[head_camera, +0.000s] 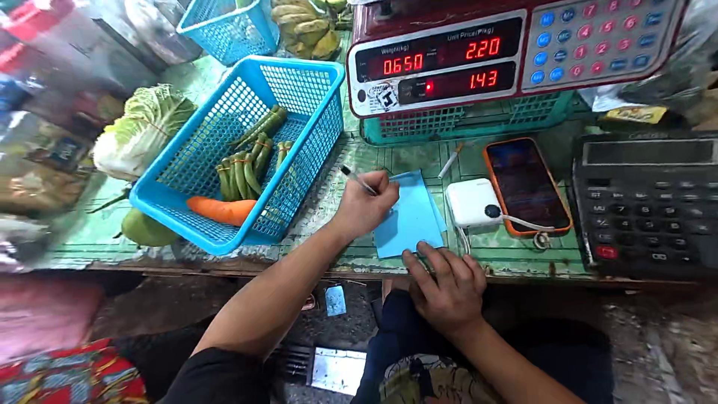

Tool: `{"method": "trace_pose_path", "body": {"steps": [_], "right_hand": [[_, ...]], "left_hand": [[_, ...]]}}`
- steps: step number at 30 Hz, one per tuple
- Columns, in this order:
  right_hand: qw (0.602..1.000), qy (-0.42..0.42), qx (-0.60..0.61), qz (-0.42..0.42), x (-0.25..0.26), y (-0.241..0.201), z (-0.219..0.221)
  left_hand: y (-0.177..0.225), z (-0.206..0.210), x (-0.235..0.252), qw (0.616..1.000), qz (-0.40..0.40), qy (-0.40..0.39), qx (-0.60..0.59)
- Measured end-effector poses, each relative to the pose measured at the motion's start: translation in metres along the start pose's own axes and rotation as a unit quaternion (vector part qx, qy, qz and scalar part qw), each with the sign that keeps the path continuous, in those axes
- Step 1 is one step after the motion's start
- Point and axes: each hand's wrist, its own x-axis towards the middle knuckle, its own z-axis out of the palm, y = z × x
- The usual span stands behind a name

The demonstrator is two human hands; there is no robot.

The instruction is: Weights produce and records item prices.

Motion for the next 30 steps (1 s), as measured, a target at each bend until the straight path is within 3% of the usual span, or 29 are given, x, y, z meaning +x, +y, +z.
{"method": "trace_pose_path", "body": {"steps": [7,30], "right_hand": [[1.000,-0.012,0.013,0.008,-0.0020,-0.0006,-0.0004],[1.000,-0.007,0.013,0.008,-0.0025,0.0024,0.0002]], "left_hand": [[-0.0081,-0.0011,-0.0087,0.988,0.071,-0.040,0.130],[-0.0085,0.0015,-0.0047,0.992,0.046,-0.041,0.106]]}}
